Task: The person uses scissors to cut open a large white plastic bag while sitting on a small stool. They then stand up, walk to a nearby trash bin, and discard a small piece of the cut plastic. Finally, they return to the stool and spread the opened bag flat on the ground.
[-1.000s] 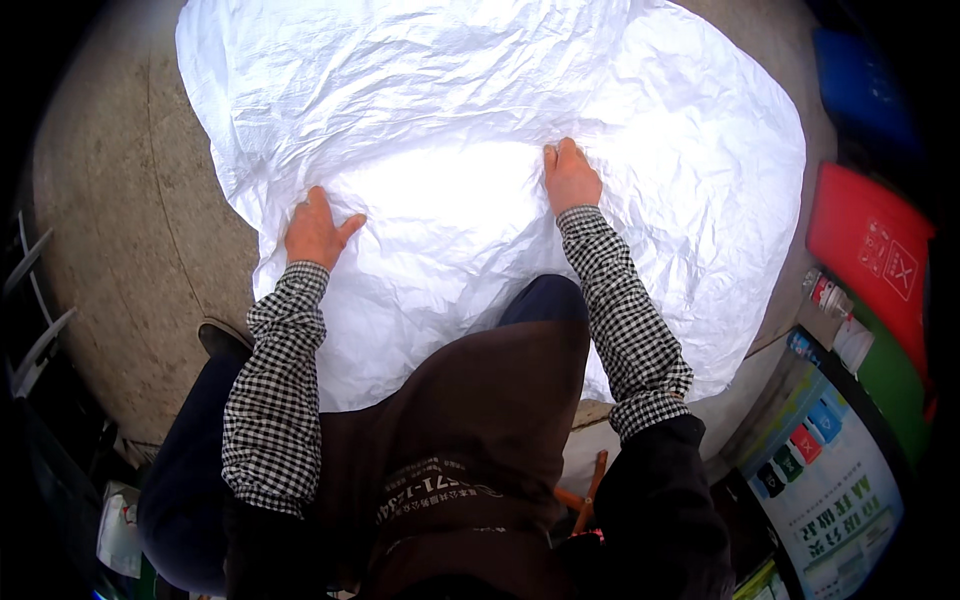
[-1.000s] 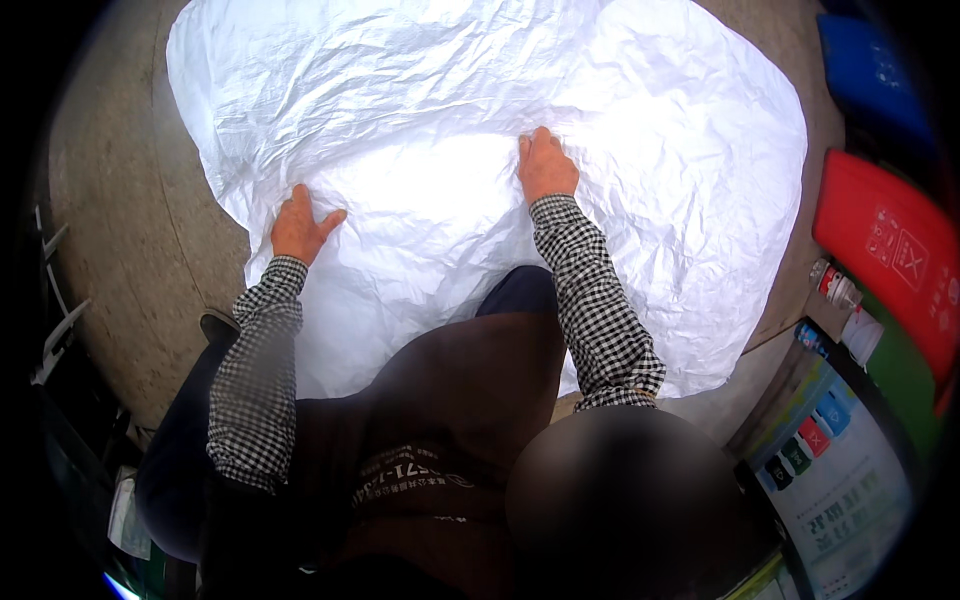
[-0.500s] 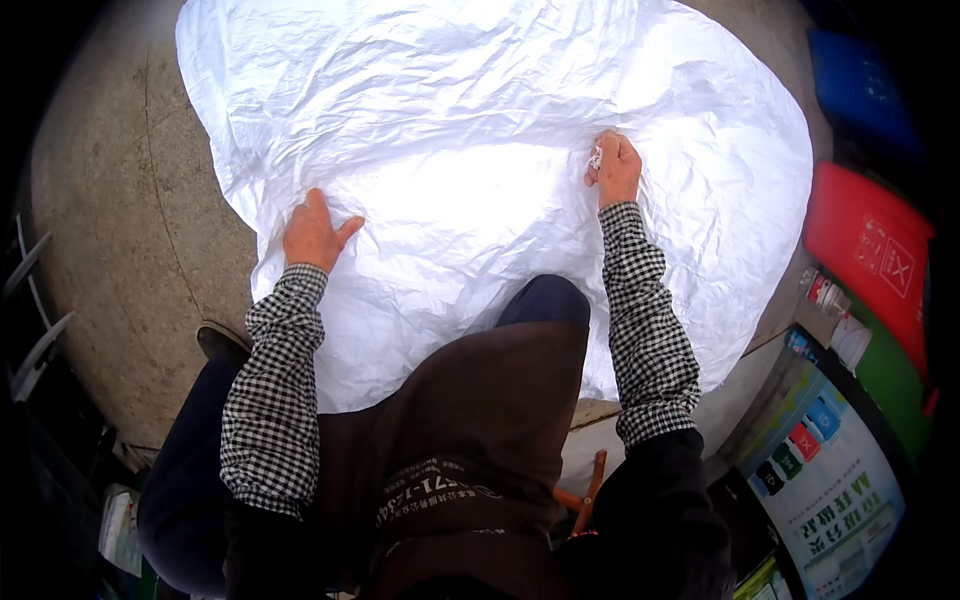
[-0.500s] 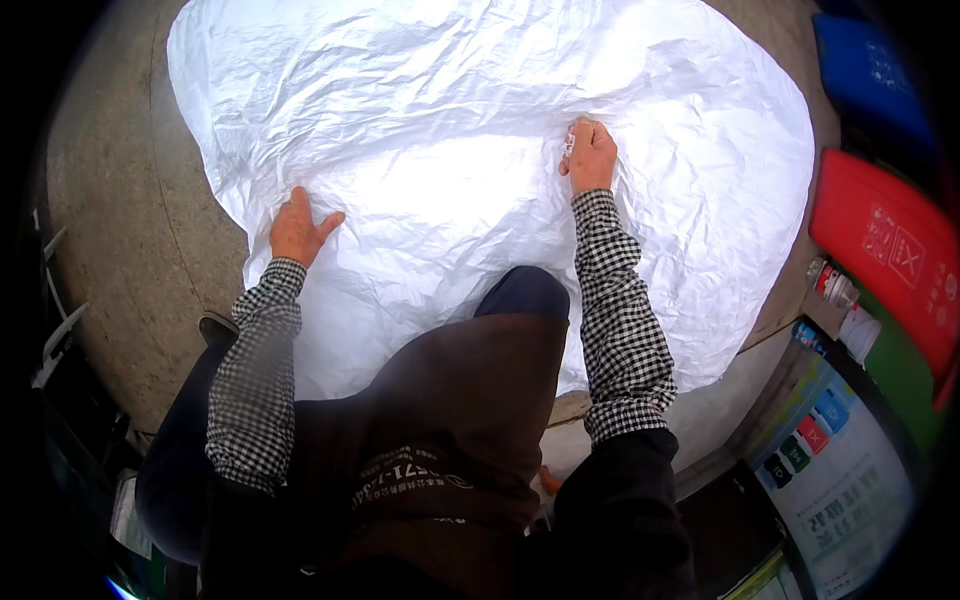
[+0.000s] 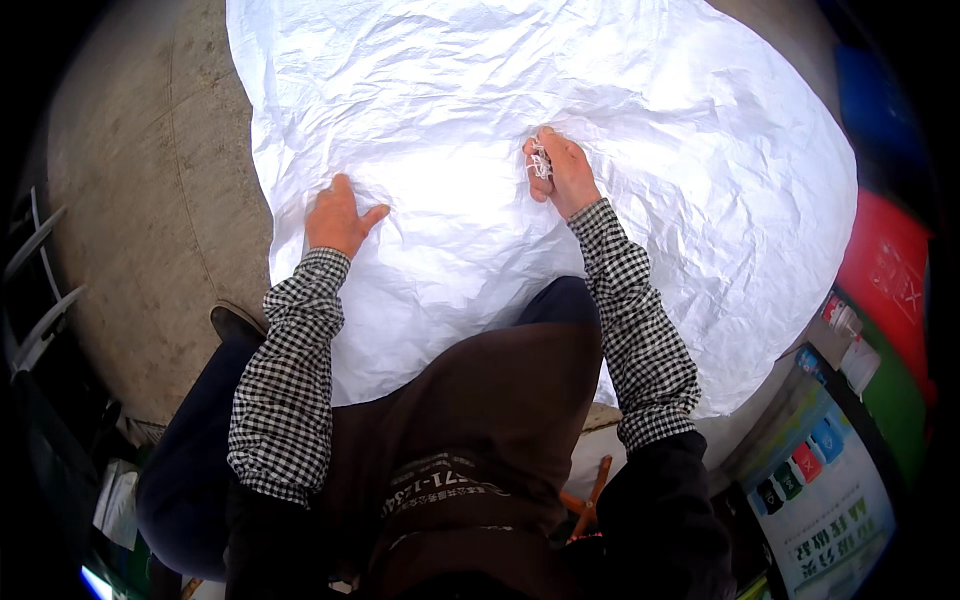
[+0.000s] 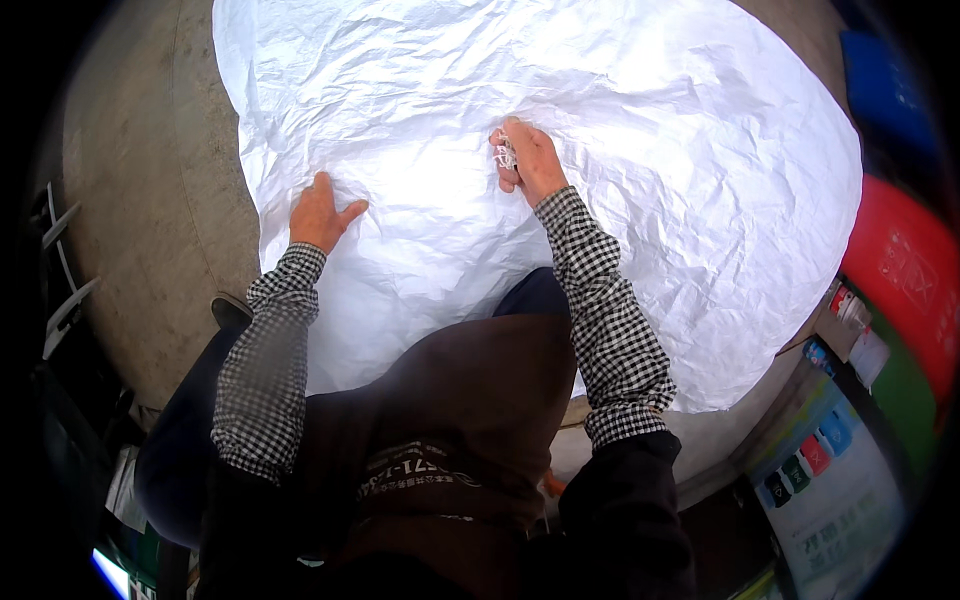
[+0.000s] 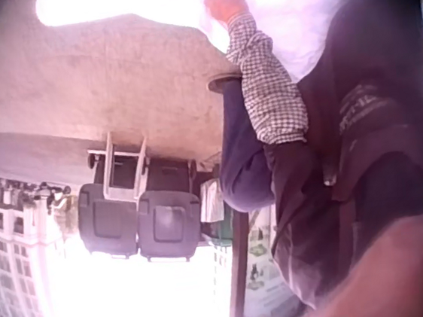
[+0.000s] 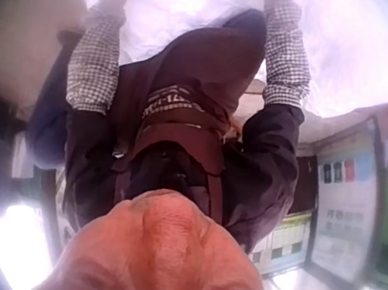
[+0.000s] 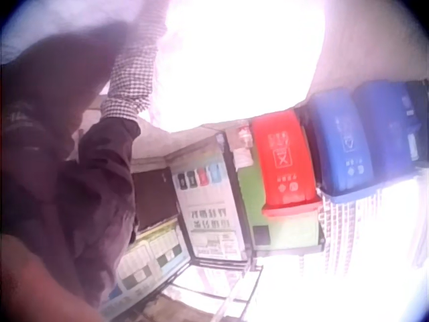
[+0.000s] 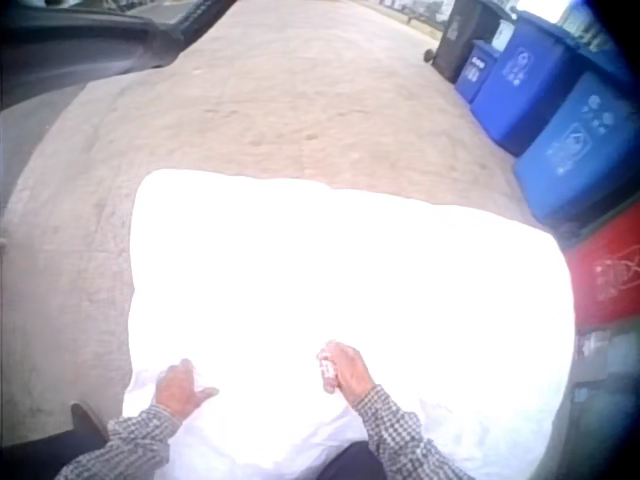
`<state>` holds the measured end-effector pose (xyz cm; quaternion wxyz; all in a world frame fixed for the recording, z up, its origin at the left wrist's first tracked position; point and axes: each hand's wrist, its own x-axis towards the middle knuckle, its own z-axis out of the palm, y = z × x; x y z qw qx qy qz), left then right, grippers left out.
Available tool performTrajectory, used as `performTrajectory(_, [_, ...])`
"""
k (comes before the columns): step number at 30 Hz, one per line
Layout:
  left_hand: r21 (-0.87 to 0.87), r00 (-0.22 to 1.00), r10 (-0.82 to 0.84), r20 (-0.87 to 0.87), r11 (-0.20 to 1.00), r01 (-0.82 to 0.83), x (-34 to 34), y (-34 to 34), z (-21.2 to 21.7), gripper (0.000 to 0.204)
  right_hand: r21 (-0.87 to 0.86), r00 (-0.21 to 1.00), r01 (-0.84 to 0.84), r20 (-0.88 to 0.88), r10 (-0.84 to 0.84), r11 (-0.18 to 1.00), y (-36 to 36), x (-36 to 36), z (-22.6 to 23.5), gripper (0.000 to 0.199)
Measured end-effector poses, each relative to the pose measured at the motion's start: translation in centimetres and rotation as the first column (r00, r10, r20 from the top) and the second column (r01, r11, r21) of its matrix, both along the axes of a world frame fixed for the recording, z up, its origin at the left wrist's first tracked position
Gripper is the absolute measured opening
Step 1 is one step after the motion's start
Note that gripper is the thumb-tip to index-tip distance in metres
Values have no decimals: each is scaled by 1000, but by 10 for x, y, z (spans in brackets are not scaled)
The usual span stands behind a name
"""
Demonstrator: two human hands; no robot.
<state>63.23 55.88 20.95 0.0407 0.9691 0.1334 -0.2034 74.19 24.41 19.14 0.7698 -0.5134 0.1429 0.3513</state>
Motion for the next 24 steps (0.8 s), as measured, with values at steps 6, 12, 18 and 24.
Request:
performTrajectory(6, [11,999,21,-25,1000,-21,3,-1,2,68,-45,999,-38,33,40,998,18,18,4,30])
performTrajectory(12, [3,999,36,-22,999,-36,5,0,1,70,-324,976,186,167,-138,928,-43,-4,-12,27])
performTrajectory(18, [-10,999,38,9,999,-38,6,-3,0,76,-560,977,209,84,-196,802,-100,-81,-62,31])
performTrajectory(24, [-1,1000,11,1,1000,-11,11,-7,5,73,-727,902,349,432,-1,591,-101,-80,-89,31])
